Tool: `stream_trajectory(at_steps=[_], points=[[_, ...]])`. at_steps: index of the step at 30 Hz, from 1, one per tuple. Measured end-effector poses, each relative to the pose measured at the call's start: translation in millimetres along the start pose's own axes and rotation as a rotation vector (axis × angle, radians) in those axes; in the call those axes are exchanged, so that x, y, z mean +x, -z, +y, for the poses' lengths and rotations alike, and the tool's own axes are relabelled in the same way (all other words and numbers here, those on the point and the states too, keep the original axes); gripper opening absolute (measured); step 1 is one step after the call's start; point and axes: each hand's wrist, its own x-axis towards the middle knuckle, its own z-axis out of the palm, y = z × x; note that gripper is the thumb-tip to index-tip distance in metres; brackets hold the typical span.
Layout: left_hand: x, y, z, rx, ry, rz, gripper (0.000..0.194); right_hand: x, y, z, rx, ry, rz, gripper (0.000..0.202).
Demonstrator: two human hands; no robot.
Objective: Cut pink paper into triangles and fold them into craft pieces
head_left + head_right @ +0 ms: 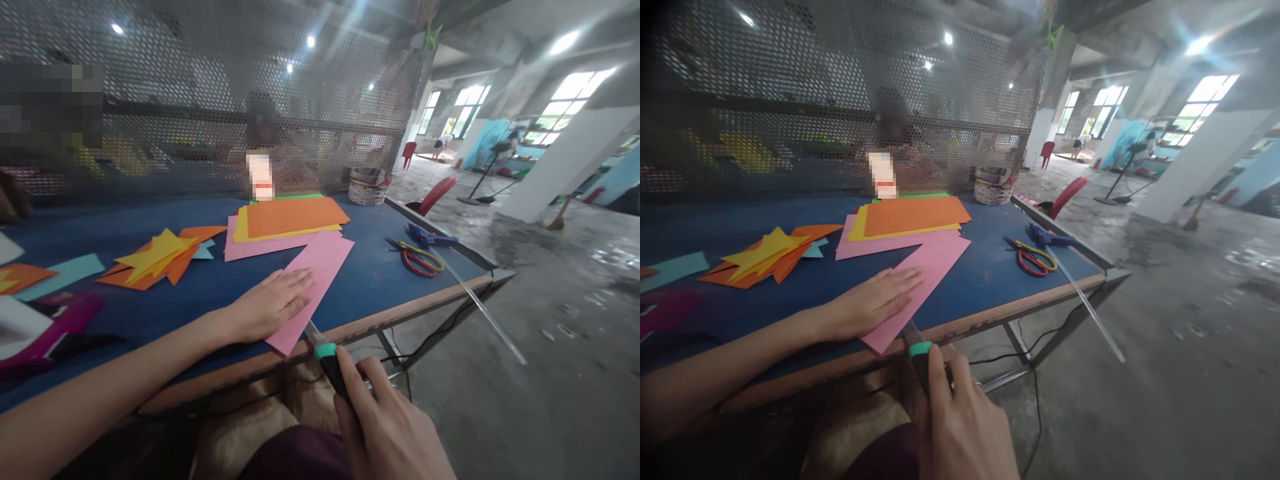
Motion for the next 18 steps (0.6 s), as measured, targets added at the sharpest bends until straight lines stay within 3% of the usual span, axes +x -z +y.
stream_trajectory(at_steps=[3, 5, 18], points=[[11.5, 4.7, -5.4, 0.010, 0.163, 0.210, 0.051, 0.6, 1.7, 0.8, 0.029, -0.011, -0.030, 0.046], [22.0, 6.7, -8.6, 0.030, 0.236, 0.276, 0.046, 0.7, 3.0, 1.7, 0.053, -0.011, -0.034, 0.046], [78.4, 4.9, -6.5, 0.052, 0.415, 0.354, 0.027, -1.4, -2.2, 1.6, 0.082, -0.023, -0.040, 0.048]])
